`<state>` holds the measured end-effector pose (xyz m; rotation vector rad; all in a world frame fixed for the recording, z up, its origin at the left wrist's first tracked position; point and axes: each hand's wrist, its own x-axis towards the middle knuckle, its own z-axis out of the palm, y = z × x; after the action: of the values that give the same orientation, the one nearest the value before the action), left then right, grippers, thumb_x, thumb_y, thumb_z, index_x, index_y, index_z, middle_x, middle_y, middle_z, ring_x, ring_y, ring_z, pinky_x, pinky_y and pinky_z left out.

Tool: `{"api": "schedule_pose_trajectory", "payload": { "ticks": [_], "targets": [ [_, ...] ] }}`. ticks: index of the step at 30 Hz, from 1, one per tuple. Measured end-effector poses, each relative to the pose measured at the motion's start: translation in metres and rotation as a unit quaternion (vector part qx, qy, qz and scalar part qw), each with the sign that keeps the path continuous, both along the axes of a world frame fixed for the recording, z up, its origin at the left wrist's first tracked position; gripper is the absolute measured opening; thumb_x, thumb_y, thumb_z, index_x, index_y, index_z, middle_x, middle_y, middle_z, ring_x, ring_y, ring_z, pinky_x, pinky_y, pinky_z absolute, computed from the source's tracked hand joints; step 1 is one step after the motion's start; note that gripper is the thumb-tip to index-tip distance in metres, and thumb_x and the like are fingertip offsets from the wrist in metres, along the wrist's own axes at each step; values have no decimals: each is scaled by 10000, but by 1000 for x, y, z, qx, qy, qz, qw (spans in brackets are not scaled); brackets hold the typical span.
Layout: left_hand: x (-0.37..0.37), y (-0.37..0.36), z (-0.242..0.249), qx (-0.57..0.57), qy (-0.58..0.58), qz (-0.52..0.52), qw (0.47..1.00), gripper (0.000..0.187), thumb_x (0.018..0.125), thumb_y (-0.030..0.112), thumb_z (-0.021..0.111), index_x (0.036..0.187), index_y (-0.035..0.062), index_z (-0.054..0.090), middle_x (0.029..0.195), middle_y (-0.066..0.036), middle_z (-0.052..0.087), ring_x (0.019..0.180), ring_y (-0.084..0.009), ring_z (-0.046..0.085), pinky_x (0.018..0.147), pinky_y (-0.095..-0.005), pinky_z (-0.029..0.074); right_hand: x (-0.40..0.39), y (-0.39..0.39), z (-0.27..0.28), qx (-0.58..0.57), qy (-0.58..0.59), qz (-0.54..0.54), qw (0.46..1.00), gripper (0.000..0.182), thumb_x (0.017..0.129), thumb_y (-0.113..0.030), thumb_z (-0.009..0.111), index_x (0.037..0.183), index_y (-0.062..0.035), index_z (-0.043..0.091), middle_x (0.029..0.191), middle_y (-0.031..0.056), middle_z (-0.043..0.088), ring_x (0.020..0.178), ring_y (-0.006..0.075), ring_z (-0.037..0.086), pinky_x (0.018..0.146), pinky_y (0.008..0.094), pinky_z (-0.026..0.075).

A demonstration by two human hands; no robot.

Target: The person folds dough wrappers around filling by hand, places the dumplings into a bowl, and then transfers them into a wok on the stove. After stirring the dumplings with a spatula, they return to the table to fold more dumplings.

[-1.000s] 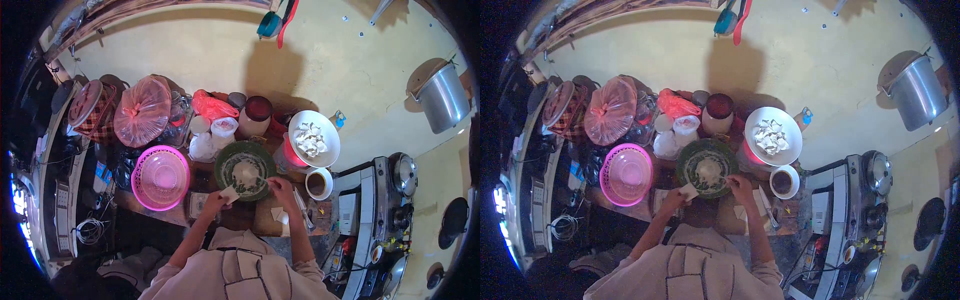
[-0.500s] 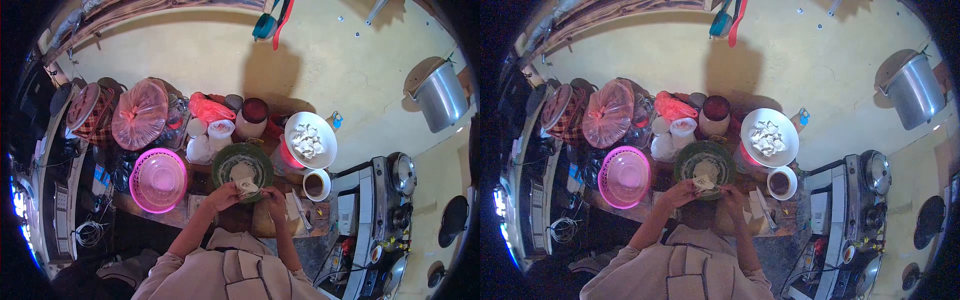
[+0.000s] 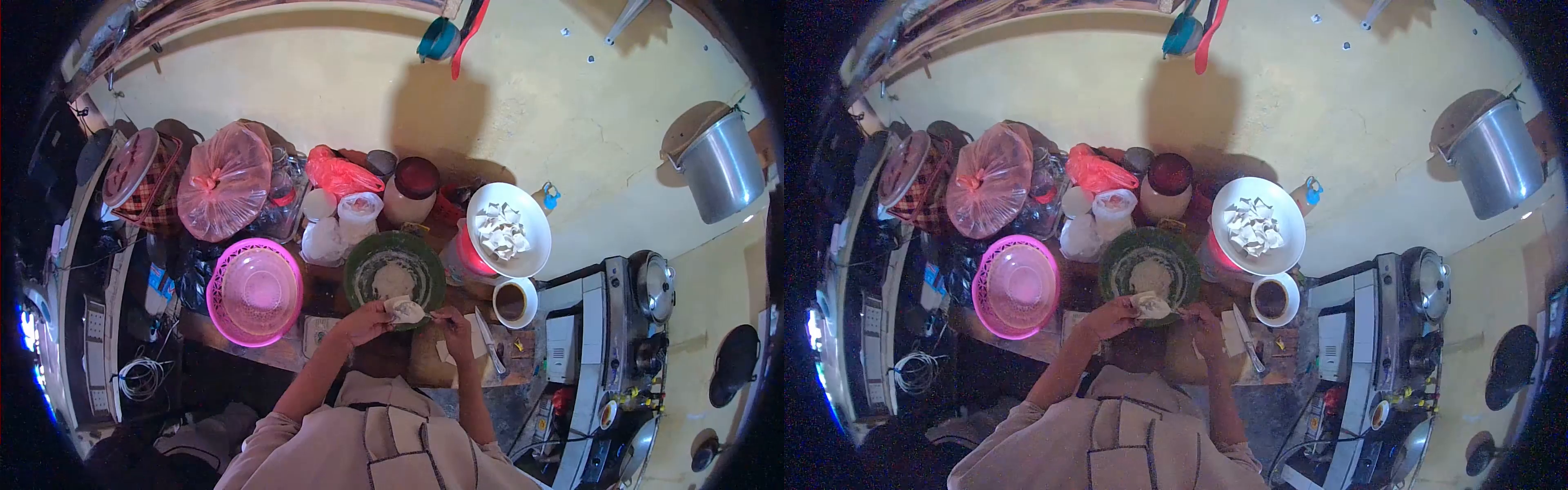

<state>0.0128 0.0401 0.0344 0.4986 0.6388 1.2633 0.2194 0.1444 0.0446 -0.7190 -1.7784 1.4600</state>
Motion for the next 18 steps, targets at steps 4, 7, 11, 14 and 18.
{"api": "schedule_pose_trajectory", "payload": {
  "ticks": [4, 7, 11, 14, 18],
  "targets": [
    [5, -4, 4, -33, -29, 24, 999, 364, 773, 14, 501, 1132, 12, 445, 1081, -42, 511, 972, -144, 494, 835, -265, 394, 7, 4, 18, 57, -59, 21, 996, 128, 732, 84, 527, 820, -6, 554, 837, 73, 561, 786, 159, 542, 725, 261, 427],
    [7, -6, 23, -31, 43, 35, 998, 358, 779, 3, 487, 1133, 19, 443, 1070, -32, 502, 972, -131, 479, 839, -254, 387, 11, 6, 24, 75, -67, 12, 995, 114, 723, 82, 537, 797, -4, 552, 837, 77, 572, 771, 156, 536, 707, 261, 425],
    [8, -6, 36, -30, 116, 36, 992, 357, 793, -5, 462, 1147, 16, 427, 1060, -41, 495, 983, -122, 459, 846, -249, 382, 13, 3, 54, 68, -72, 4, 995, 97, 727, 24, 580, 808, -29, 585, 824, 60, 576, 769, 155, 534, 687, 271, 429],
    [9, -8, 46, -41, 152, 46, 986, 361, 798, 8, 463, 1156, 11, 418, 1060, -46, 492, 977, -129, 459, 845, -254, 382, 16, 9, 63, 149, -85, 4, 985, 99, 723, 39, 577, 794, -30, 572, 806, 61, 572, 739, 150, 526, 658, 261, 418],
    [12, -8, 33, -69, 38, 100, 992, 355, 801, 23, 474, 1155, 29, 444, 1032, -13, 515, 904, -107, 485, 737, -214, 396, 30, 18, 58, 173, -93, -17, 980, 86, 735, 50, 556, 783, -22, 556, 784, 59, 566, 708, 149, 518, 647, 252, 411]
  ]
}}
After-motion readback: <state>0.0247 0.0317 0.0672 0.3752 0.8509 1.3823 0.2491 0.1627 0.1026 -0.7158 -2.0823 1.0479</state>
